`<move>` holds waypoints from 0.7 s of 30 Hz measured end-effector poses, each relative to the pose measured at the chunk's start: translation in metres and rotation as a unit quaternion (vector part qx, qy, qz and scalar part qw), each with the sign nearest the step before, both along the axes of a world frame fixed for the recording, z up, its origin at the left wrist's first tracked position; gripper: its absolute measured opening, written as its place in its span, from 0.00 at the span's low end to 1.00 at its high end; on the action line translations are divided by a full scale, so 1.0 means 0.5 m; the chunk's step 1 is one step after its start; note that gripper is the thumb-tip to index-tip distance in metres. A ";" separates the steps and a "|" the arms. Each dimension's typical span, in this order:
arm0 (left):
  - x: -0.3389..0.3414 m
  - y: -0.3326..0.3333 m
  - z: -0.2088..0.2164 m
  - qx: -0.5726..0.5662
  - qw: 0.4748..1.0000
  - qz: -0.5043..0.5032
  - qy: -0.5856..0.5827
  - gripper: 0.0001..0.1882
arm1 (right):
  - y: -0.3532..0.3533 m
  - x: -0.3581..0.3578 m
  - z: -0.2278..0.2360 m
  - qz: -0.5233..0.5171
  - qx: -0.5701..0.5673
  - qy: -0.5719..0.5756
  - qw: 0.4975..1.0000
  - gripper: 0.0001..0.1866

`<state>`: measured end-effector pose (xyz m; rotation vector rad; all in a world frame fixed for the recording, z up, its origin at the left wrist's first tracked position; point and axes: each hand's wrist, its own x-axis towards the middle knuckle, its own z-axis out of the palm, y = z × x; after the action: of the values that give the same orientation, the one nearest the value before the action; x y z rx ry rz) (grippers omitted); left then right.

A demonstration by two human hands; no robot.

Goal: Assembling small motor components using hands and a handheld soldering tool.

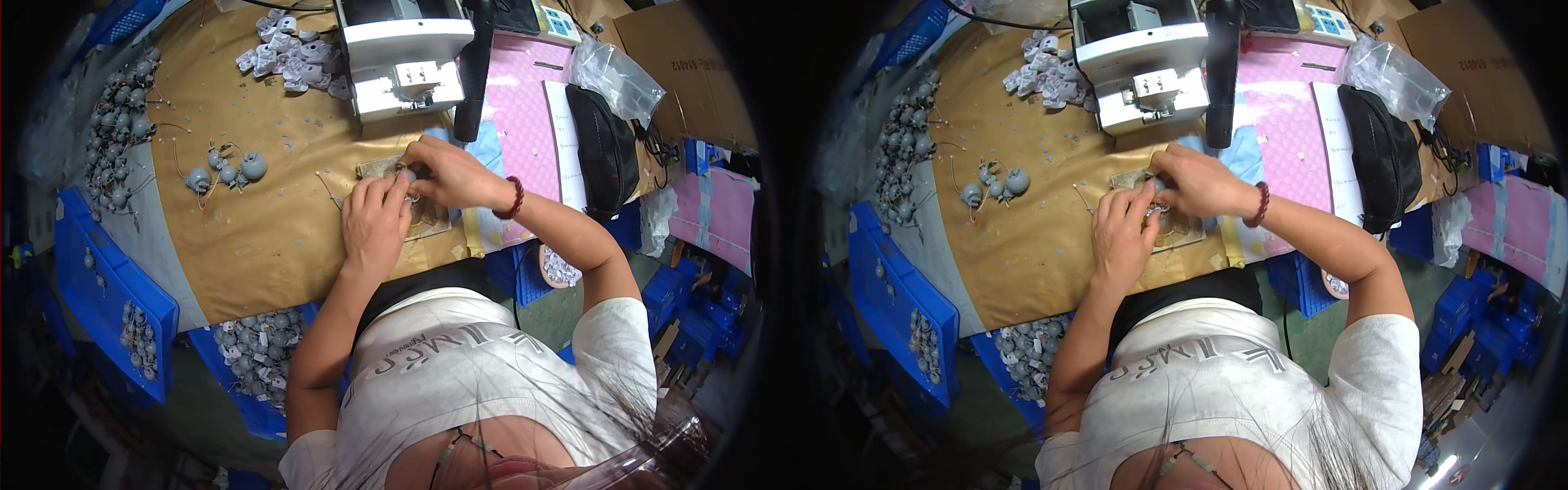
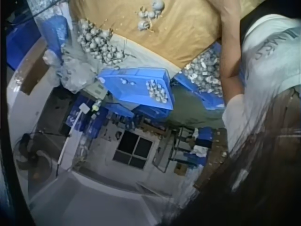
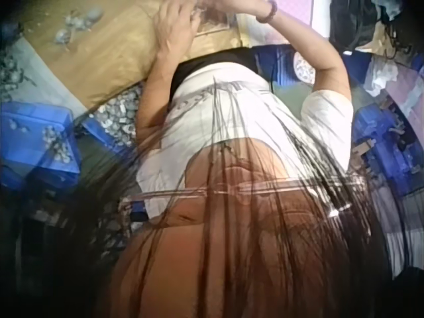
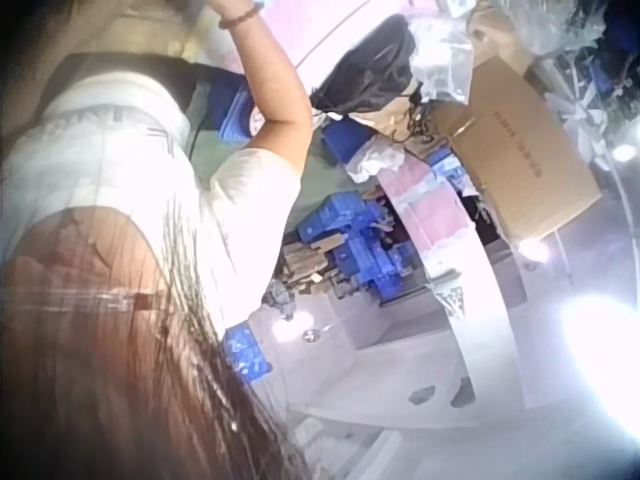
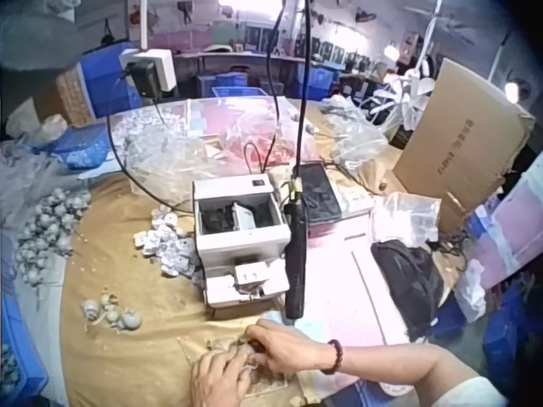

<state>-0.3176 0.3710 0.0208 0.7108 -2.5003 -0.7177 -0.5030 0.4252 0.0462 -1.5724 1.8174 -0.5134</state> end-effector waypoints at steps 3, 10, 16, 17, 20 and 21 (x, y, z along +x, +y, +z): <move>-0.007 -0.006 0.002 0.023 1.000 0.000 -0.009 0.22 | 0.001 -0.018 -0.023 -0.003 -0.023 -0.046 0.999 0.22; -0.014 -0.002 0.007 -0.007 0.999 0.021 -0.040 0.19 | 0.009 -0.061 -0.011 -0.153 -0.391 0.072 0.905 0.28; -0.014 0.002 0.001 -0.001 1.000 0.023 -0.017 0.19 | -0.062 -0.208 -0.039 -0.317 -0.249 -0.152 0.902 0.34; -0.014 0.002 0.003 0.005 1.000 0.023 -0.015 0.19 | -0.065 -0.210 -0.035 -0.311 -0.189 -0.211 0.907 0.35; -0.015 0.004 0.002 0.006 1.000 0.028 -0.007 0.19 | -0.051 -0.171 -0.018 -0.362 -0.349 -0.018 0.864 0.34; -0.015 0.004 -0.001 0.003 0.999 0.033 -0.006 0.19 | -0.053 -0.145 0.020 -0.370 -0.440 -0.071 0.815 0.33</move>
<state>-0.3253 0.3729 0.0204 0.7977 -2.4739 -0.7006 -0.5755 0.3987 0.0560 -1.1641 2.1588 -2.0119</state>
